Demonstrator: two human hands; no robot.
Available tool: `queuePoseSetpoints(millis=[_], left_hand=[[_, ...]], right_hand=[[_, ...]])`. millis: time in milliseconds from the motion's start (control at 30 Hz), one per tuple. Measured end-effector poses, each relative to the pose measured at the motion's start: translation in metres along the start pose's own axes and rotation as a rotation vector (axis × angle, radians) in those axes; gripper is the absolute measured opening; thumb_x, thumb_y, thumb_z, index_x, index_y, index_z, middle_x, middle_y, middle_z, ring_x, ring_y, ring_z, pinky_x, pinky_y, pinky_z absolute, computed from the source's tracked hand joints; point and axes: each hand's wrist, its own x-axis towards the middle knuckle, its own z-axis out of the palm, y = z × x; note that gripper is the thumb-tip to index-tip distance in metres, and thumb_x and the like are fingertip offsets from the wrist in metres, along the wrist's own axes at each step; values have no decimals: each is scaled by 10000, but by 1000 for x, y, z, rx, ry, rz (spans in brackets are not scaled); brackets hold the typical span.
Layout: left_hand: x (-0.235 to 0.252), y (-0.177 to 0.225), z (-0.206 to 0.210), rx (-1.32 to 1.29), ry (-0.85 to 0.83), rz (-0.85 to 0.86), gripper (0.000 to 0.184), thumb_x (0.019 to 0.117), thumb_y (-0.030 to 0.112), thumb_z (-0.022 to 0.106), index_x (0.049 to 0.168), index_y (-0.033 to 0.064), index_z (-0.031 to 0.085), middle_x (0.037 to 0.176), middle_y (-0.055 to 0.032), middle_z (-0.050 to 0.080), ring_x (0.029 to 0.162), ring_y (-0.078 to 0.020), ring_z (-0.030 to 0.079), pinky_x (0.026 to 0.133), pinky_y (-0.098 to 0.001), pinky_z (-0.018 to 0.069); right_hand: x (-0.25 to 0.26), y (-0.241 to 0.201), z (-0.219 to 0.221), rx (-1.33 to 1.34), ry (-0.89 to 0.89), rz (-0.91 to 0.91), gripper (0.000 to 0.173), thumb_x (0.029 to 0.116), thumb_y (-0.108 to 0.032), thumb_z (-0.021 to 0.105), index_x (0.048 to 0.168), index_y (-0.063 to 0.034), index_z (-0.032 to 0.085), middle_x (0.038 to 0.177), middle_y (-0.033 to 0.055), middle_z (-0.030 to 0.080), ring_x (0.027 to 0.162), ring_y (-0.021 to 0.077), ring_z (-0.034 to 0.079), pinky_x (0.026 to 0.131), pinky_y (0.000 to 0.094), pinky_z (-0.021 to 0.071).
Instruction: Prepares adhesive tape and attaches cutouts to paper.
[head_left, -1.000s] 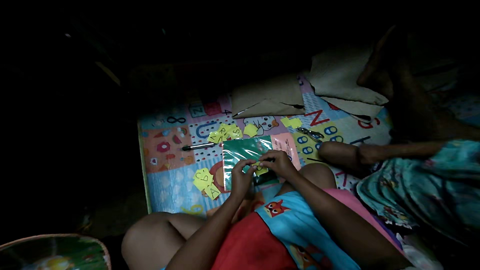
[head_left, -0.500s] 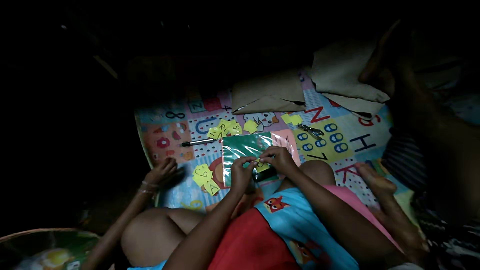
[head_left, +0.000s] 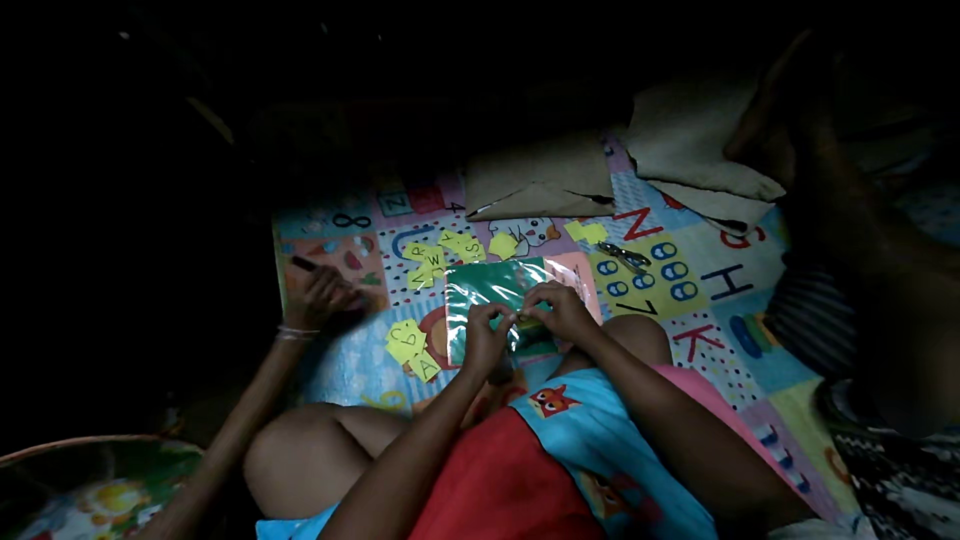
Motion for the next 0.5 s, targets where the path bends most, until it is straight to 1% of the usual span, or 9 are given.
queuePoseSetpoints(millis=[67,133,200,233,333,433,500], left_hand=[[0,1,-1,-17,-22,-29,197,1012,72,610,1099,-98,655,1200,-271,594,1162,-333,557,1020,-433,449],[0,0,-1,-33,-38,-25,202,1009,82,618,1117,-86,652,1242,-266,573,1186,-324,544,1027,-429,445],[0,-2,0,-55,-40,11,213,994,79,639,1144,-69,669,1257,-256,571,1204,-311,534,1037,-429,438],[-1,-3,0,-70,-34,27,205,988,71,645,1137,-65,681,1252,-248,573,1204,-301,532,1035,-424,438],[-1,-2,-1,-84,-9,33,182,978,68,659,1091,-68,704,1230,-238,594,1189,-296,545,1021,-421,449],[-3,-1,-3,-97,-2,6,174,979,76,660,1071,-64,704,1228,-239,597,1195,-305,546,1023,-439,451],[-3,-3,-4,-100,4,25,192,980,77,656,1076,-83,704,1234,-258,606,1210,-325,553,1042,-446,451]], right_hand=[[0,1,0,17,13,0,72,920,12,699,901,70,737,995,212,728,998,360,665,914,509,500],[-2,1,-1,26,17,18,86,935,-4,689,940,68,736,955,201,721,929,316,674,862,470,526],[-2,2,0,45,17,19,85,940,-14,691,954,57,736,945,184,722,892,274,676,829,432,536],[-2,3,1,47,19,10,84,936,-15,695,957,54,739,941,180,724,882,264,678,820,422,541],[-1,1,3,43,14,6,103,941,-10,688,998,60,737,965,191,726,885,273,680,822,432,541],[0,2,4,21,17,5,180,951,-17,675,1107,60,721,1000,205,718,887,292,679,814,447,553],[1,2,4,2,-11,26,213,961,-26,667,1148,61,716,1033,222,710,920,315,670,833,465,544]])
